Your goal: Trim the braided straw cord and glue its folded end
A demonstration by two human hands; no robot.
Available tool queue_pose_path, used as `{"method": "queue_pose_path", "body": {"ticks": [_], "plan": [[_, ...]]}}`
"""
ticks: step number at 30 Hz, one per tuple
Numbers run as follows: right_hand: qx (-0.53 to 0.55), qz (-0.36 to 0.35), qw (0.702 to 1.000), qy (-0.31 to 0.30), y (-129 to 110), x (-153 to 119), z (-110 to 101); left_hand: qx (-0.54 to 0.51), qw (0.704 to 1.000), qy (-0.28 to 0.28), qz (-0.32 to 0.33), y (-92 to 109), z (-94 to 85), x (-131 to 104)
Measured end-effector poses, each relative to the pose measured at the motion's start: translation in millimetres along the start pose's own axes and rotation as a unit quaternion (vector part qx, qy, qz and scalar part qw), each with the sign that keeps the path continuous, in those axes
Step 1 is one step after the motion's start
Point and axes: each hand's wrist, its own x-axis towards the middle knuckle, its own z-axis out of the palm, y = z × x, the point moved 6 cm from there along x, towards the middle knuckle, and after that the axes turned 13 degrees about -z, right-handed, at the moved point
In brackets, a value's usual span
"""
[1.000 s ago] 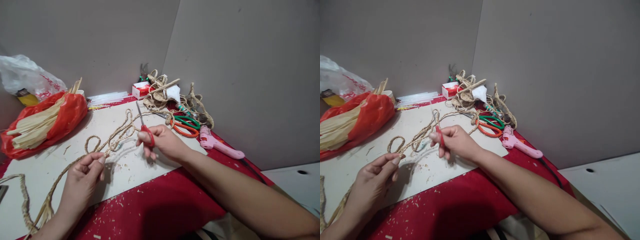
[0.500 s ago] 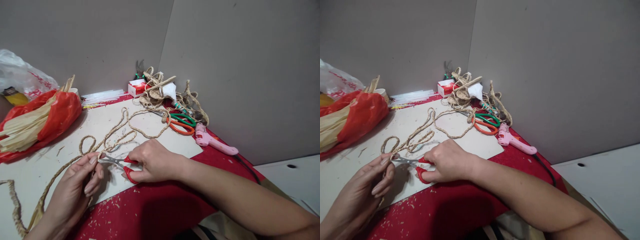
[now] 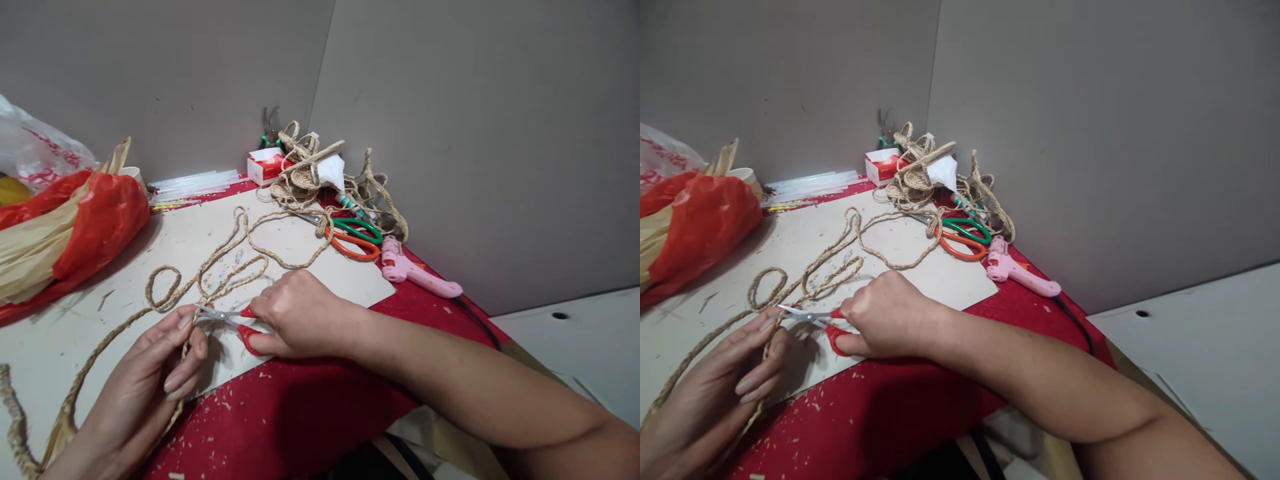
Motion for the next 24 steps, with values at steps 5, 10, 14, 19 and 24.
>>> {"method": "queue_pose_path", "body": {"ticks": [5, 10, 14, 19, 24], "plan": [[0.010, -0.005, 0.999, -0.036, -0.2, 0.1, 2.2, -0.004, 1.000, 0.001, 0.001, 1.3, 0.1, 1.7], [0.019, -0.020, 0.999, -0.045, 1.2, 1.9, 3.8, 0.021, 1.000, -0.010, -0.003, -0.1, -2.4, 3.4], [0.053, -0.012, 0.998, -0.036, 1.9, 1.8, 1.9, 0.017, 1.000, -0.002, 0.001, 0.4, -4.7, 4.1], [0.091, 0.022, 0.996, 0.008, 2.1, -0.4, -3.0, 0.003, 1.000, 0.022, 0.015, 1.6, -2.0, 1.2], [0.081, 0.020, 0.996, 0.001, 0.3, 0.6, 0.3, 0.022, 1.000, 0.015, 0.007, 0.6, 2.0, 1.6]]}}
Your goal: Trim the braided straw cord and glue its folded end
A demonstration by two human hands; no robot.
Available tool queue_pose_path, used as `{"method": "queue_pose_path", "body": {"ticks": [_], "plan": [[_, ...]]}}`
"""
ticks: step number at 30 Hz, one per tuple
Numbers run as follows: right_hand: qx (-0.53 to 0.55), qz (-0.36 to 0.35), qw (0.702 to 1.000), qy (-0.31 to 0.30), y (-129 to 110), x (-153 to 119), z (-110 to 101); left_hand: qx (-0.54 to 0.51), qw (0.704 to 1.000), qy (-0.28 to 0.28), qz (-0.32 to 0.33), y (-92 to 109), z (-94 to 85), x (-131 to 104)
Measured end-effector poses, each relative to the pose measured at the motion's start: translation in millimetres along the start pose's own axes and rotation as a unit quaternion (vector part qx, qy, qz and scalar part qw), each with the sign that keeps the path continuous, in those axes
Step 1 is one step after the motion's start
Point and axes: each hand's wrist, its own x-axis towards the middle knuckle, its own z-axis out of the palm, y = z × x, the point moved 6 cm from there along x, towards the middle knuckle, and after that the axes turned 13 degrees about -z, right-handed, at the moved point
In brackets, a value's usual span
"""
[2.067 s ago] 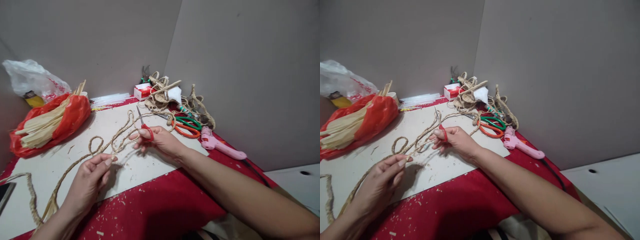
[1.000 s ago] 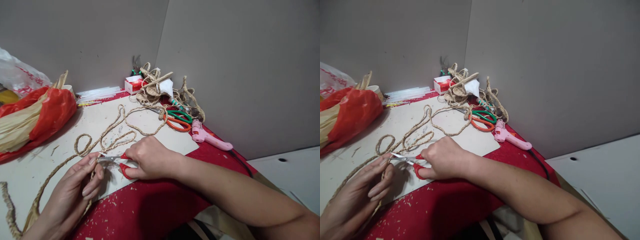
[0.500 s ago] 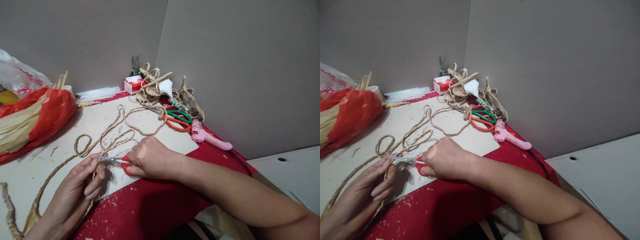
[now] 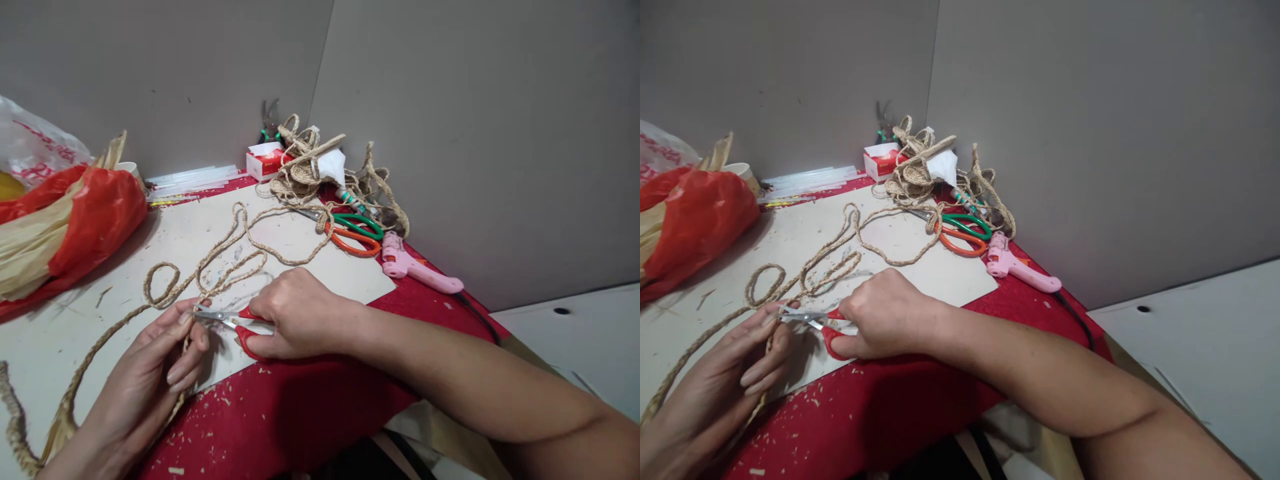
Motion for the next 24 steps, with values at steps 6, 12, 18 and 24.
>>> {"method": "queue_pose_path", "body": {"ticks": [6, 12, 18, 24], "plan": [[0.024, 0.006, 0.999, -0.030, 3.0, 1.4, 2.7, 0.003, 1.000, 0.005, -0.008, -0.9, -1.2, 1.5], [0.026, 0.030, 0.999, -0.002, 9.3, 1.2, 0.3, -0.006, 0.999, 0.045, -0.011, 0.3, -2.9, -0.8], [0.001, 0.015, 1.000, 0.013, 6.5, 0.3, -1.7, 0.004, 0.998, 0.065, 0.010, 2.6, -4.7, 1.3], [-0.030, 0.008, 0.999, -0.031, 6.0, 1.0, 4.6, 0.044, 0.996, 0.065, 0.036, 4.3, 0.3, -0.2]]}}
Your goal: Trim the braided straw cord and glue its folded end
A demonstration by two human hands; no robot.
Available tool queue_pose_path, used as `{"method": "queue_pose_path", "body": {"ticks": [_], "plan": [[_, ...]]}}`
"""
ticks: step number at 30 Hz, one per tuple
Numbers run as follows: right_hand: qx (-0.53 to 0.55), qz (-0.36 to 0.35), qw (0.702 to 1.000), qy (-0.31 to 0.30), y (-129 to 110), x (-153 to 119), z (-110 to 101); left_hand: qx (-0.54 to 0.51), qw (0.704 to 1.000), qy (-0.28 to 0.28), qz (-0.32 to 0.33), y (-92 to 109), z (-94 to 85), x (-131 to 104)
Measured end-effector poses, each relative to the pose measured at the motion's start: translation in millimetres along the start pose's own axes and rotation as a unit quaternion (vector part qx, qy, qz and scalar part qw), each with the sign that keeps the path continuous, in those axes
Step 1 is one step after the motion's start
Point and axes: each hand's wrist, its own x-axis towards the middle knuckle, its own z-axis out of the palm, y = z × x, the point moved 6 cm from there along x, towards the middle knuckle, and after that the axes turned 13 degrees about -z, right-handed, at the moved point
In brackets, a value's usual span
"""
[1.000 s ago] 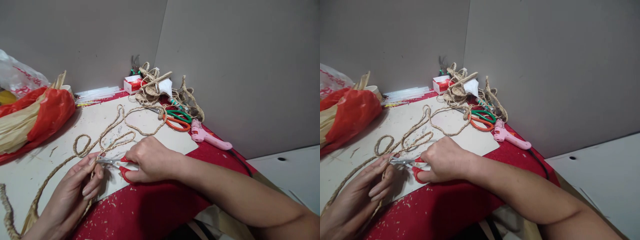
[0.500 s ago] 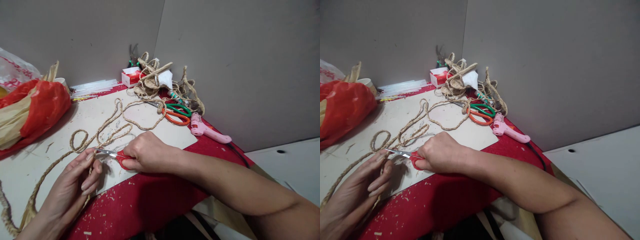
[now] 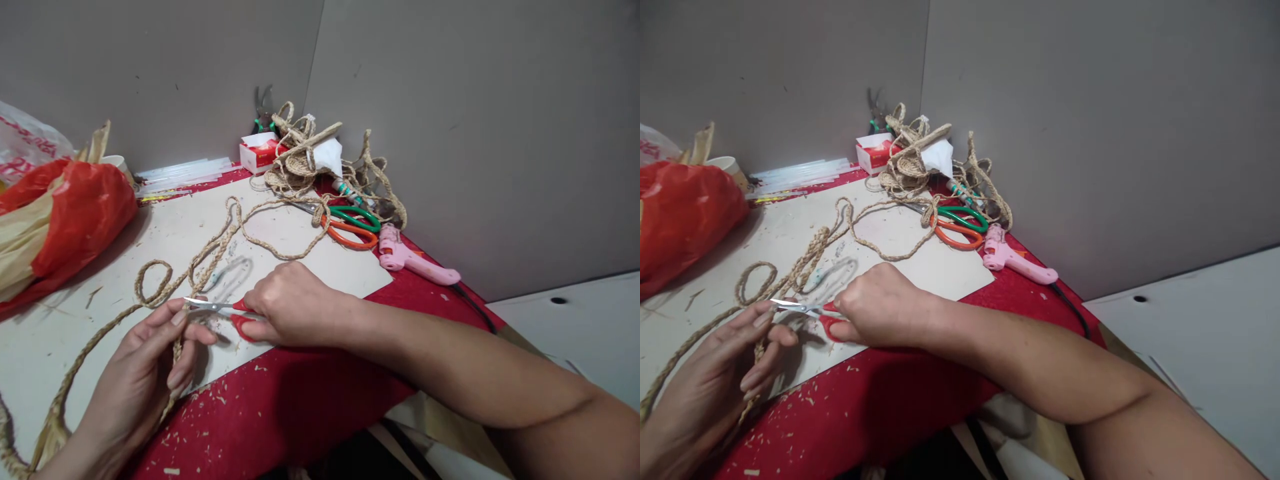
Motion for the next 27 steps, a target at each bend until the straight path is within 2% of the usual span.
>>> {"method": "queue_pose_path", "body": {"ticks": [2, 7, 11, 15, 18, 22, 27], "plan": [[0.007, 0.006, 1.000, 0.003, 2.9, 0.5, -0.5, 0.003, 1.000, 0.001, 0.003, 0.9, -0.1, -0.1], [0.010, 0.050, 0.997, 0.058, 12.3, -1.5, -8.6, -0.003, 1.000, 0.010, 0.001, 1.9, -5.2, 0.5], [-0.019, 0.054, 0.997, 0.056, 11.9, -1.0, -9.1, -0.004, 1.000, 0.005, -0.003, 1.4, -6.2, -0.4], [-0.034, 0.063, 0.997, 0.027, 16.1, -0.7, -7.0, 0.012, 0.999, -0.023, -0.025, -0.7, -2.0, -2.4], [-0.017, 0.078, 0.995, 0.058, 22.2, -2.9, -10.7, 0.010, 0.999, -0.035, -0.032, -0.7, 0.3, -3.9], [0.005, 0.053, 0.991, 0.119, 19.5, -4.3, -14.4, 0.001, 0.999, -0.019, -0.028, 0.0, -0.3, -4.4], [-0.005, 0.019, 0.995, 0.093, 14.2, -1.3, -8.0, -0.006, 0.999, -0.025, -0.031, -2.6, -2.2, -2.6]]}}
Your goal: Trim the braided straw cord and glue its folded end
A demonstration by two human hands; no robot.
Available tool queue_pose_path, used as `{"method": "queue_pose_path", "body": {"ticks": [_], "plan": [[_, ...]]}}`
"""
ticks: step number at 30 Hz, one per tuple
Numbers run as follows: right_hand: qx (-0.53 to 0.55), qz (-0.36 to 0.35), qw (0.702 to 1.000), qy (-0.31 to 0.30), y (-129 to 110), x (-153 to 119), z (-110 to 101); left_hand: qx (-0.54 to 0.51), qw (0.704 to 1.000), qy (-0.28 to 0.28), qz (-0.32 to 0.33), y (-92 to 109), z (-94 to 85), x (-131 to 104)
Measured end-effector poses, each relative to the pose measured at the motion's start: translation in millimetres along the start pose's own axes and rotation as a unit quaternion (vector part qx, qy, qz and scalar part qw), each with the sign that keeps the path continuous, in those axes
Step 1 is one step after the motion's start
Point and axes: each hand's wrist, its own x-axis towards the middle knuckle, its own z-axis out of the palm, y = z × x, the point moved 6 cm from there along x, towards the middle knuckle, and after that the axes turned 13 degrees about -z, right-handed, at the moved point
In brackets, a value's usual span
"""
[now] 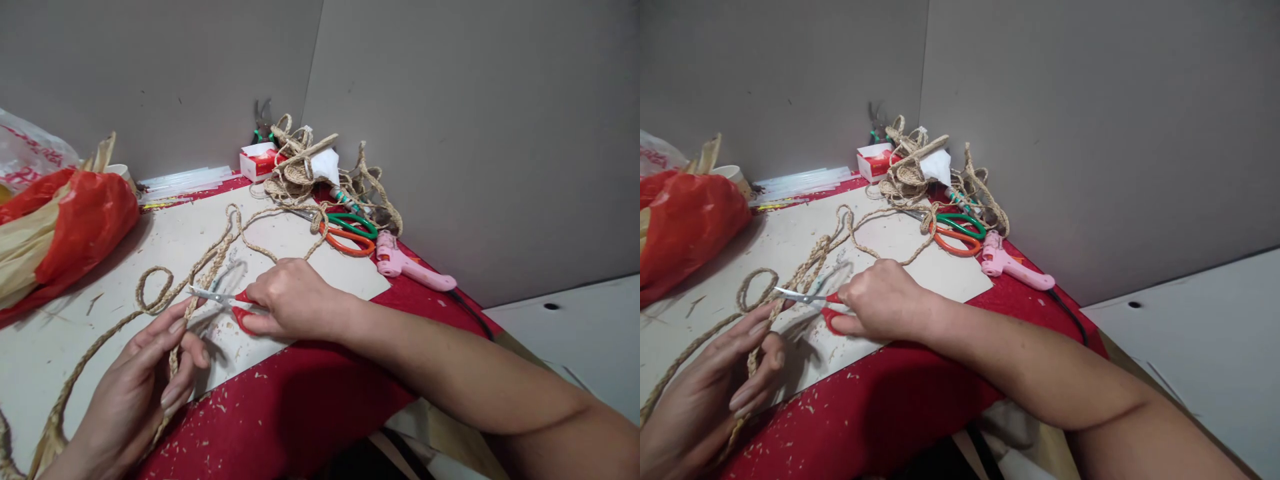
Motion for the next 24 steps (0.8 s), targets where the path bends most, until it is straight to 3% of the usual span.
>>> {"method": "queue_pose_path", "body": {"ticks": [2, 5, 8, 11, 16, 21, 24], "plan": [[0.008, 0.021, 1.000, 0.008, 6.0, 0.1, -0.7, 0.005, 1.000, -0.009, -0.004, -0.7, -0.4, 0.4], [0.064, 0.075, 0.993, 0.069, 18.0, -1.9, -5.4, 0.015, 1.000, -0.016, -0.004, -0.5, 0.7, -0.1], [0.154, 0.052, 0.981, 0.109, 15.1, -2.3, -5.0, 0.023, 1.000, -0.009, 0.001, 0.0, 2.6, -0.9], [0.152, -0.007, 0.985, 0.078, 0.1, -1.1, -1.8, 0.030, 1.000, -0.006, 0.007, -0.9, 4.2, -0.2], [0.059, -0.029, 0.998, 0.007, -15.7, -2.1, -2.3, 0.061, 0.995, 0.028, 0.077, 0.2, -3.5, 2.5], [-0.012, -0.044, 0.998, -0.032, -22.2, -4.0, -4.8, 0.084, 0.991, 0.078, 0.062, -8.1, -17.8, 6.9], [0.016, -0.045, 0.997, -0.064, -19.9, -4.4, -1.4, 0.101, 0.989, 0.096, 0.056, -8.6, -22.7, 7.4]]}}
